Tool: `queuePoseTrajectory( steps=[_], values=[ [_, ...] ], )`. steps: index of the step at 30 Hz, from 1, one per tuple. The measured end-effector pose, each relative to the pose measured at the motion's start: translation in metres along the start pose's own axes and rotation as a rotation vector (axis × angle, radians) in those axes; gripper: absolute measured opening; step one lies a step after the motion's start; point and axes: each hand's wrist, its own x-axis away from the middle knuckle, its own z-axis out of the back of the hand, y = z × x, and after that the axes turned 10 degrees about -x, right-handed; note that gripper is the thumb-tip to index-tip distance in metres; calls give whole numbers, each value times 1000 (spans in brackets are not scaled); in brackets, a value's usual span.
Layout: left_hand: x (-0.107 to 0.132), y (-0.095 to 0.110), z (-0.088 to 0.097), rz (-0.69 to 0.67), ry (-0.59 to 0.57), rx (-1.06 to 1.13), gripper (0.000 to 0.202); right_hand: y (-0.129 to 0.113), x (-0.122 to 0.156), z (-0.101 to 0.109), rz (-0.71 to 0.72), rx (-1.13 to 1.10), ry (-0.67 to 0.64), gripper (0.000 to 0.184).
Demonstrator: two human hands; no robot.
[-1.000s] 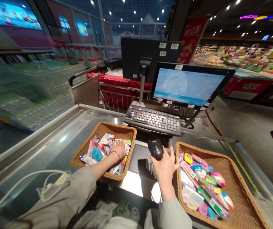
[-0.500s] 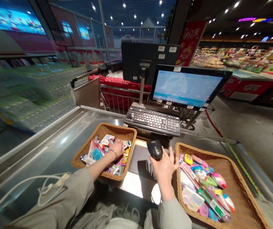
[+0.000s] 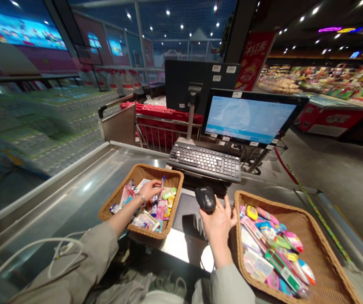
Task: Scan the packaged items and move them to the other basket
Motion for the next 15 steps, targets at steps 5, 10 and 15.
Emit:
queuePoseTrajectory(
  steps=[5, 10, 15],
  values=[
    [2, -2, -1, -33, 3, 209, 23, -1, 1, 3, -14, -9, -1, 42],
    [5, -4, -2, -50, 8, 286, 24, -3, 4, 7, -23, -5, 7, 43],
    [5, -6, -3, -46, 19, 287, 24, -4, 5, 10, -4, 11, 26, 43]
  ],
)
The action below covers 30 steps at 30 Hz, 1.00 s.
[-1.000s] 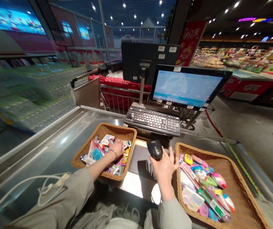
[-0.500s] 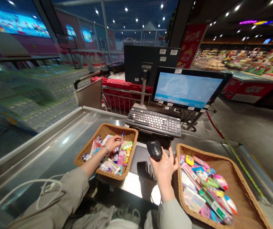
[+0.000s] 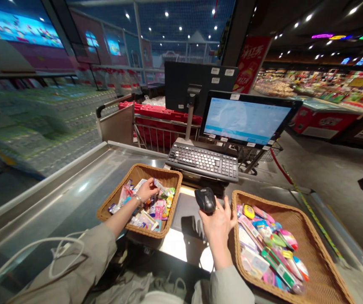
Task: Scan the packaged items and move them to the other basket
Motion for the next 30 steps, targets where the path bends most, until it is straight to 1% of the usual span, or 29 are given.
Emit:
queuePoseTrajectory(
  steps=[3, 5, 8, 11, 15, 18, 23, 27, 30],
  values=[
    [-2, -5, 1, 12, 42, -48, 28, 1, 0, 0, 17, 0, -1, 42],
    [-2, -11, 3, 39, 64, -118, 31, 1, 0, -1, 20, -1, -3, 44],
    [-1, -21, 8, 105, 92, -258, 34, 2, 0, -1, 18, -5, -4, 46],
    [0, -29, 16, 163, 117, -397, 38, 2, 0, -1, 13, -6, -13, 44],
    [2, -29, 26, 186, 115, -617, 41, 1, -1, -4, -15, -6, -12, 38],
    [2, -21, 25, 121, 55, -776, 44, 1, -1, -8, -21, -19, -26, 38],
    [6, -8, 5, -25, -126, -956, 42, 1, 0, -10, -12, -45, -46, 39],
    [11, -10, -6, -65, -242, -1051, 41, 4, 0, -7, -11, -20, -25, 40],
    [12, -13, -10, -88, -318, -1091, 32, 7, 0, -5, -31, -14, -6, 41]
  ],
)
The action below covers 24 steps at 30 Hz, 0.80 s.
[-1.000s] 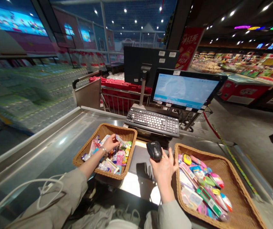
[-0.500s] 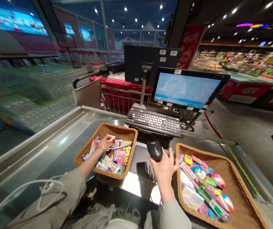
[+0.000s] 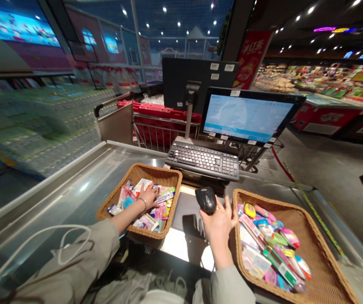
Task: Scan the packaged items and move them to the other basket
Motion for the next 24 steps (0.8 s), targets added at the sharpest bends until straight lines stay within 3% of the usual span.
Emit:
queuePoseTrajectory(
  steps=[4, 8, 13, 24],
  values=[
    [-1, 3, -2, -17, -16, -32, 21, 2, 0, -1, -9, 0, 16, 41],
    [1, 5, 3, 8, 38, -47, 18, 3, -1, -3, 4, 19, 10, 41],
    [1, 4, 9, 22, 114, -74, 26, 1, -4, -4, 2, 38, -7, 44],
    [2, 0, 1, -31, -24, -62, 34, -2, -1, 2, 25, 17, -9, 38]
  ],
)
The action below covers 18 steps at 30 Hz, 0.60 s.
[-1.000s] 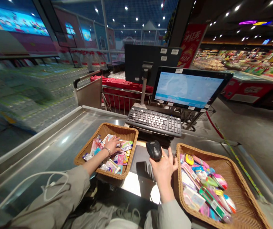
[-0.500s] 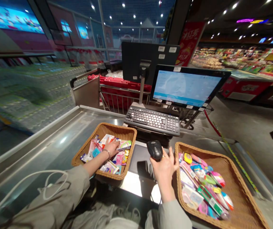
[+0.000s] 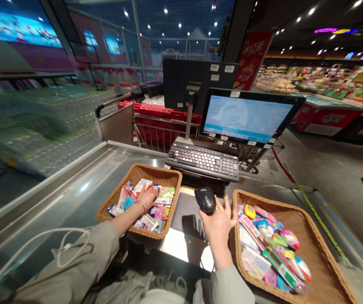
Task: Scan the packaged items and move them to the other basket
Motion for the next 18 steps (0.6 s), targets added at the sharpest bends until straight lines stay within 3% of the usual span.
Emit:
queuePoseTrajectory(
  steps=[8, 18],
  values=[
    [-2, 1, -3, -22, -39, 18, 20, 2, 3, 6, -13, -26, -1, 39],
    [-6, -3, -7, -26, -70, 11, 28, 9, 6, 9, -10, -18, -23, 36]
  ],
)
